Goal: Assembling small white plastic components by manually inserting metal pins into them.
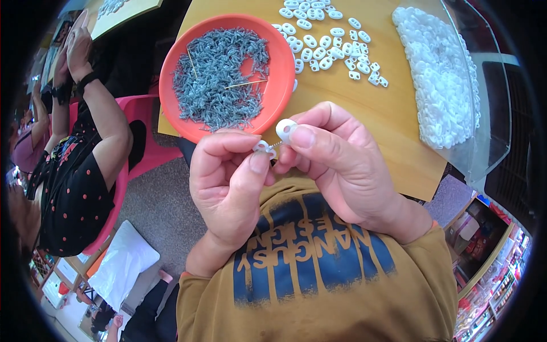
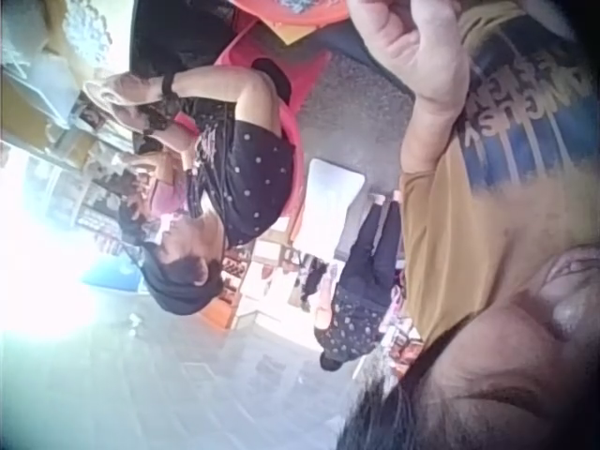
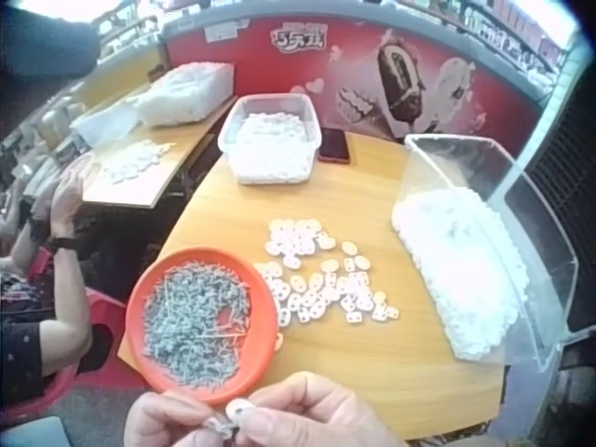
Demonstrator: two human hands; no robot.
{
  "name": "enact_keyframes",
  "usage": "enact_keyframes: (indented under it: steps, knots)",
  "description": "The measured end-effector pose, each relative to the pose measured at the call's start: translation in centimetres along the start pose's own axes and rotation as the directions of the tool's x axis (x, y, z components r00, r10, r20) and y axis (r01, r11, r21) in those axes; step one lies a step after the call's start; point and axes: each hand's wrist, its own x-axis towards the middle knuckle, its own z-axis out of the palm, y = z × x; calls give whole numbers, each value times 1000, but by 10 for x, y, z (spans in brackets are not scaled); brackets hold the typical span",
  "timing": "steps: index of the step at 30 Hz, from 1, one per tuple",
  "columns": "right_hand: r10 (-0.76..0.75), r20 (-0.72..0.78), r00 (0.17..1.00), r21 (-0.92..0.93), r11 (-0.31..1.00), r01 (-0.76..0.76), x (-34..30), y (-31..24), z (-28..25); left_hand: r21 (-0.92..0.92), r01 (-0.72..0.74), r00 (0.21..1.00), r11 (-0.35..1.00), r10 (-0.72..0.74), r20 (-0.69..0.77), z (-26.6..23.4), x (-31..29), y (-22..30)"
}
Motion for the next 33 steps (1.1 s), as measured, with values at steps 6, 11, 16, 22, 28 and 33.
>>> enact_keyframes:
  steps: [6,11,16,22,28,33]
  knots:
    - [-11,11,1000,15,1000,10,1,3,0,-10,16,999,1000,-16,-44,2,1,-1]
    - [1,30,1000,21,1000,-1,4,7,-5,-38,19,999,999,-20,-31,2,1,-2]
    - [106,46,993,132,985,-111,7,6,-7,-38,5,1000,999,-5,-1,-2,2,-2]
    - [153,60,986,213,963,-162,8,6,-8,-62,3,999,998,-5,-37,1,3,0]
    - [86,53,995,122,988,-92,4,4,-5,-58,33,999,998,-33,3,2,2,1]
    - [-124,34,992,-100,987,127,3,8,-5,-6,9,1000,1000,-9,-1,-2,2,-3]
